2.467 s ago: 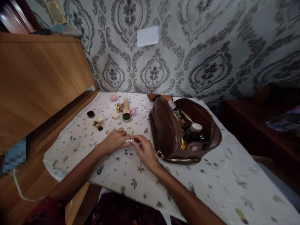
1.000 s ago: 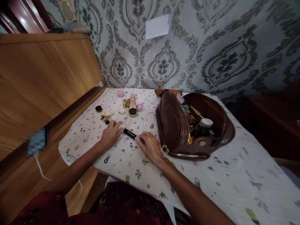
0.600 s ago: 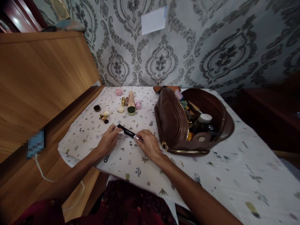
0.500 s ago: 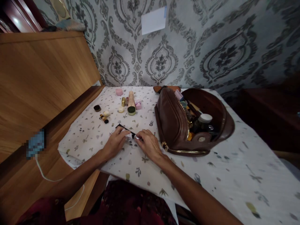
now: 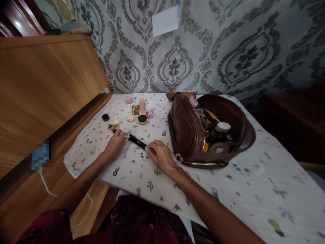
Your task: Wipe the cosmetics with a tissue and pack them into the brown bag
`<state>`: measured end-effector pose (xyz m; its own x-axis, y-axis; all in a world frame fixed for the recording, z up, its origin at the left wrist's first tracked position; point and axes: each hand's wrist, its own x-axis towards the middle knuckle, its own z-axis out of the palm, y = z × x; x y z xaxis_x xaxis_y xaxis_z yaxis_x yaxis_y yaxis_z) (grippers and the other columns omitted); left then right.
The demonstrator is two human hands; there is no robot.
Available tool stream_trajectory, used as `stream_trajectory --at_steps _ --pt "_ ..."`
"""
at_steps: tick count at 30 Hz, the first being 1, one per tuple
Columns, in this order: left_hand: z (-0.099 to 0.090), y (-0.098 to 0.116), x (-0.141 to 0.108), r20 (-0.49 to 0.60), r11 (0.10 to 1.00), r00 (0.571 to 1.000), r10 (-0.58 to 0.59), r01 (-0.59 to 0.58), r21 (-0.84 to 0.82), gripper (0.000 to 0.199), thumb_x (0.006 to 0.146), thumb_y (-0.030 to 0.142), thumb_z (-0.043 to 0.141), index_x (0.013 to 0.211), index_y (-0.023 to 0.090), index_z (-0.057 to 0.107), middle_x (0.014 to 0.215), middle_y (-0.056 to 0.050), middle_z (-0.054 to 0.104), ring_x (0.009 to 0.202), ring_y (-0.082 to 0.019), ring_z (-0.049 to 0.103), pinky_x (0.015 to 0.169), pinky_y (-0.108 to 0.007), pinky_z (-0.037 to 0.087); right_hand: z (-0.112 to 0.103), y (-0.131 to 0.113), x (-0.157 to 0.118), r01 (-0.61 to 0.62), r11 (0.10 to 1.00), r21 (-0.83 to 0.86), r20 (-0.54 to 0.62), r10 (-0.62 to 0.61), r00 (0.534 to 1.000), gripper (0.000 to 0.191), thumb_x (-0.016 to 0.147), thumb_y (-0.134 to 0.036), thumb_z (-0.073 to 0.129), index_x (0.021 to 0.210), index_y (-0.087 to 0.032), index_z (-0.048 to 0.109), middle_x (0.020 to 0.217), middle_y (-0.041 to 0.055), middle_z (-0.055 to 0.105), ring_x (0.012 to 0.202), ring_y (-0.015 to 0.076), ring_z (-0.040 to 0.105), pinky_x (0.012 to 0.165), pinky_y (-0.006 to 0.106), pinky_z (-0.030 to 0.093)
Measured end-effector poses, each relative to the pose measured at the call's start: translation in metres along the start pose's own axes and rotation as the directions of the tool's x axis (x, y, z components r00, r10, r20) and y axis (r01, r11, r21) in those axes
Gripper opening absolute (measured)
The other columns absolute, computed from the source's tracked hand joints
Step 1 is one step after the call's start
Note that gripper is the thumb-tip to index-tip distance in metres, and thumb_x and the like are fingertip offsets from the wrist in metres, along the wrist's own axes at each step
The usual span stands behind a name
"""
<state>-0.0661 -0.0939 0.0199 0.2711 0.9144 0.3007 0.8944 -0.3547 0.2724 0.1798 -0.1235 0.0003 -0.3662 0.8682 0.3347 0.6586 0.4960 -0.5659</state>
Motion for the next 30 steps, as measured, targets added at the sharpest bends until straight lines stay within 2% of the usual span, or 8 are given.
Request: stream_trajectory --at_steps 5,9,14,17,20,24,27,30 --pt "-0.008 -0.012 0.001 -0.063 0.999 0.997 -0.033 0.031 -0.032 0.027 0.094 0.019 0.04 0.108 0.018 0.063 0.103 -0.008 0.05 0.093 -0.022 0.055 0.084 -0.037 0.051 0.0 -0.004 -0.003 -0.013 1.0 0.018 -0.023 0.014 1.0 0.011 0.09 -0.022 0.056 0.09 -0.02 0.066 0.081 0.0051 0.066 0.079 0.0205 0.059 0.074 0.031 0.043" --pt "-0.013 0.012 -0.005 -0.108 0.998 0.994 0.024 -0.031 -0.06 0.03 0.095 0.018 0.038 0.115 0.02 0.06 0.107 -0.007 0.048 0.095 -0.02 0.053 0.084 -0.034 0.049 0.0 -0.005 -0.003 -0.027 0.999 0.03 -0.023 0.028 0.999 0.012 0.09 -0.022 0.054 0.089 -0.021 0.066 0.078 0.0035 0.065 0.074 0.0192 0.059 0.071 0.03 0.043" --pt "-0.006 0.065 -0.014 0.068 0.964 0.964 0.259 -0.253 -0.078 0.033 0.095 0.012 0.033 0.117 0.021 0.057 0.108 -0.007 0.049 0.1 -0.02 0.049 0.09 -0.033 0.047 0.003 -0.004 -0.002 0.002 1.0 0.007 -0.026 -0.001 1.0 0.006 0.085 -0.017 0.059 0.085 -0.02 0.064 0.079 0.0041 0.064 0.076 0.0196 0.057 0.071 0.029 0.042" --pt "-0.004 0.075 -0.014 0.151 0.965 0.953 0.262 -0.264 -0.01 0.03 0.095 0.011 0.034 0.112 0.02 0.058 0.109 -0.007 0.049 0.101 -0.021 0.049 0.092 -0.034 0.047 0.003 -0.003 -0.002 0.007 1.0 -0.016 -0.018 -0.008 1.0 0.006 0.084 -0.015 0.06 0.085 -0.019 0.063 0.08 0.0045 0.063 0.078 0.0198 0.057 0.071 0.029 0.042" --pt "-0.006 0.06 -0.008 0.149 0.983 0.975 0.162 -0.173 0.061 0.029 0.094 0.009 0.037 0.109 0.018 0.06 0.108 -0.009 0.049 0.099 -0.022 0.05 0.088 -0.035 0.049 0.003 -0.002 -0.002 0.013 1.0 -0.007 -0.009 -0.013 1.0 0.006 0.086 -0.016 0.06 0.087 -0.019 0.065 0.08 0.0043 0.063 0.079 0.0197 0.057 0.071 0.029 0.042" --pt "-0.011 0.026 -0.001 0.106 0.998 0.993 0.053 -0.057 0.036 0.027 0.093 0.011 0.04 0.107 0.018 0.062 0.103 -0.008 0.049 0.094 -0.022 0.053 0.085 -0.035 0.05 0.003 -0.001 -0.002 0.025 1.0 0.004 -0.016 -0.024 1.0 0.007 0.087 -0.019 0.058 0.086 -0.021 0.064 0.08 0.0044 0.063 0.079 0.02 0.058 0.071 0.029 0.042" --pt "-0.011 0.012 -0.001 0.091 1.0 0.995 0.027 -0.027 0.007 0.026 0.094 0.013 0.04 0.107 0.018 0.063 0.099 -0.006 0.049 0.089 -0.02 0.054 0.084 -0.034 0.05 0.002 -0.001 -0.002 0.008 1.0 0.024 -0.007 -0.008 1.0 0.007 0.088 -0.02 0.058 0.088 -0.021 0.065 0.082 0.0045 0.064 0.079 0.0195 0.058 0.072 0.029 0.043" --pt "-0.008 0.009 -0.003 0.078 0.999 0.997 0.029 -0.027 -0.019 0.026 0.095 0.014 0.04 0.107 0.017 0.063 0.1 -0.006 0.048 0.09 -0.02 0.053 0.084 -0.033 0.049 -0.002 -0.005 -0.002 -0.035 0.998 0.06 0.005 0.034 0.999 0.012 0.09 -0.027 0.057 0.095 -0.02 0.065 0.082 0.0048 0.067 0.075 0.0188 0.059 0.07 0.029 0.043"
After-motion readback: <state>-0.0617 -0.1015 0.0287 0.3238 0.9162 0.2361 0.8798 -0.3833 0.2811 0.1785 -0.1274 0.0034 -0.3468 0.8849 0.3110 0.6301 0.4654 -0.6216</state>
